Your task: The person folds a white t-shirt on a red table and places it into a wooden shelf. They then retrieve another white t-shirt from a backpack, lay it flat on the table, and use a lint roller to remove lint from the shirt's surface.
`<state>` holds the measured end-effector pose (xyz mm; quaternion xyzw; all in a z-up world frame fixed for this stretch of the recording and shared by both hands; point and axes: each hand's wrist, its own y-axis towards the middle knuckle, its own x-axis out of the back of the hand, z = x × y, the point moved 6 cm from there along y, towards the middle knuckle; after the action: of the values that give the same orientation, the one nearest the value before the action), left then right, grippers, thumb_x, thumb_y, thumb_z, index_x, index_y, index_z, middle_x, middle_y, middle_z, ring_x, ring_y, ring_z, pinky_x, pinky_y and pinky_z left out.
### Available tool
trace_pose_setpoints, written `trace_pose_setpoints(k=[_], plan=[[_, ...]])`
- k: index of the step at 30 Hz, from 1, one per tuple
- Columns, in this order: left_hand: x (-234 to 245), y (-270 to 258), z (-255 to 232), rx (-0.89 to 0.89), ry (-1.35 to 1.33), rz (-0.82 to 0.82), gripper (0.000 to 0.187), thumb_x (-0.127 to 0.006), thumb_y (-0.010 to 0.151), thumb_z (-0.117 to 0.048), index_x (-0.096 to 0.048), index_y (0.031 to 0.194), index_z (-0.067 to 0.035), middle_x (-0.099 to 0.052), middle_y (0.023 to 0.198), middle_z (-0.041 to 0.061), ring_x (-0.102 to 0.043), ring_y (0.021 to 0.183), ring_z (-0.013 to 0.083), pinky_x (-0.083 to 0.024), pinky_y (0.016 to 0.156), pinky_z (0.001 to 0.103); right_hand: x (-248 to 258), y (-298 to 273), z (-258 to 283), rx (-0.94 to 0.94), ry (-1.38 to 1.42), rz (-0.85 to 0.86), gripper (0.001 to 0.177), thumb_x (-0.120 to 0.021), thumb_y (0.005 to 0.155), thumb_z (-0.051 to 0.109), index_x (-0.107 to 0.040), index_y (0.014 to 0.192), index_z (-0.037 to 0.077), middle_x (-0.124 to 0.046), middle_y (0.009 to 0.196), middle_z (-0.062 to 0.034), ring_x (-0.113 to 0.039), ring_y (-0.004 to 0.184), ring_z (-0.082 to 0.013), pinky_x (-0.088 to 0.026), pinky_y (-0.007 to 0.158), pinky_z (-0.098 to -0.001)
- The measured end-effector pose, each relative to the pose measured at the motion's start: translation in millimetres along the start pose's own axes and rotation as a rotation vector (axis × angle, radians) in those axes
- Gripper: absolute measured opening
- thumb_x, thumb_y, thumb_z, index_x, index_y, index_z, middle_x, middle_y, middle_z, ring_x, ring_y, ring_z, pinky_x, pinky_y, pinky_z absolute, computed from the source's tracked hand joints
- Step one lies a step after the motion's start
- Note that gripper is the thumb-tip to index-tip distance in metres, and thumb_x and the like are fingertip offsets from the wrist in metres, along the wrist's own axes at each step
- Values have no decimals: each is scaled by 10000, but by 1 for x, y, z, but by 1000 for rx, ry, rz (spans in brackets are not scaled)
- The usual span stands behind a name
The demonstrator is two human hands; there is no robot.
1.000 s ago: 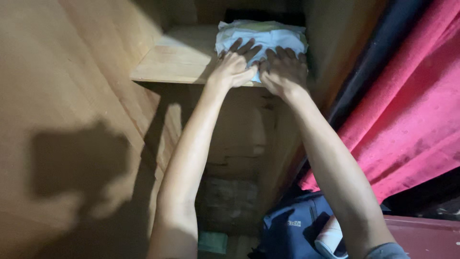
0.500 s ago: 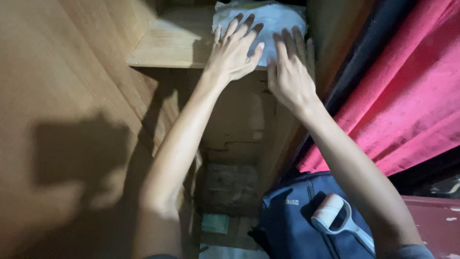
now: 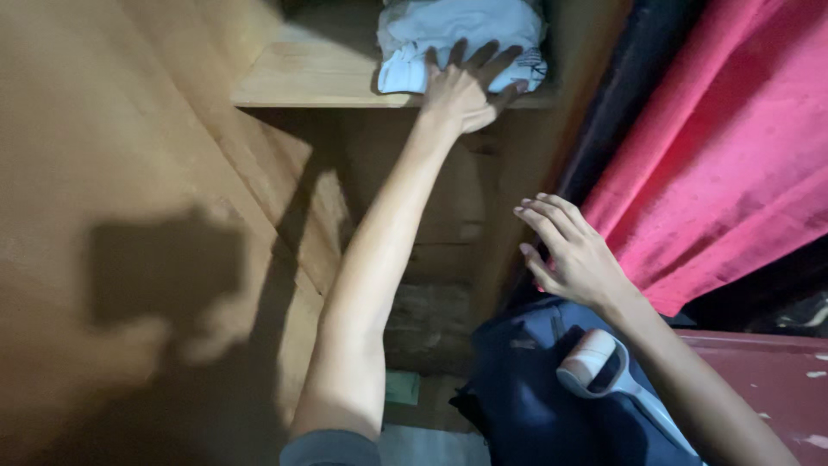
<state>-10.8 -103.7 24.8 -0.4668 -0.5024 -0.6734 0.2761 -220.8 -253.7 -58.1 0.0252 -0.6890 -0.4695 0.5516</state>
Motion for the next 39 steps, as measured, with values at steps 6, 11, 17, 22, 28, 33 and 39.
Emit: trace_pose_setpoints(k=[6,11,17,22,28,33,39], plan=[[5,-21,-12,-50,-17,-173,731,-437,973,-665,-273,1587,-305,-310,1655,57,-214,1521,379,-76,1106,800,21,-51,-29,-114,31,-26,542,-723,808,101,-580,1320,-1,-617,1341,-192,-523,1327,-393,-433,1131,-475],[-9,-90,-44,37,-77,-84,751,-530,1073,-685,-359,1620,-199,-261,1730,82,-129,1656,355,-49,1243,774,38,-93,-54,-253,27,-35,555,-727,822,114,-572,1345,9,-594,1360,-199,-523,1327,-385,-430,1145,-470],[-19,-200,-93,60,-531,-293,841,-670,974,-521,-291,1648,-189,-202,1745,101,-142,1619,379,-126,1213,772,46,-165,-74,-401,36,2,567,-737,849,172,-569,1365,9,-576,1374,-211,-503,1325,-398,-414,1138,-480],[-49,-265,-150,72,-555,-159,850,-694,933,-515,-328,1632,-199,-181,1738,114,-128,1609,398,-126,1198,768,46,-233,-81,-481,62,28,567,-726,871,217,-562,1370,2,-559,1404,-220,-493,1326,-417,-403,1142,-495],[-100,-344,-229,84,-632,36,877,-715,889,-515,-338,1610,-187,-166,1725,138,-105,1590,421,-122,1163,771,45,-310,-66,-570,152,127,671,-775,818,329,-562,1370,12,-543,1386,-230,-488,1328,-425,-388,1138,-501],[-143,-392,-287,186,-723,188,893,-713,870,-531,-332,1603,-193,-184,1706,137,-136,1571,416,-119,1156,748,23,-354,-24,-583,225,252,762,-808,777,398,-541,1389,30,-477,1464,-259,-440,1364,-431,-343,1151,-503],[-156,-412,-310,194,-628,35,878,-695,879,-459,-318,1627,-195,-210,1718,147,-266,1557,381,-169,1188,699,13,-378,-12,-625,306,169,678,-729,903,331,-492,1459,25,-387,1580,-275,-327,1495,-456,-294,1207,-517]])
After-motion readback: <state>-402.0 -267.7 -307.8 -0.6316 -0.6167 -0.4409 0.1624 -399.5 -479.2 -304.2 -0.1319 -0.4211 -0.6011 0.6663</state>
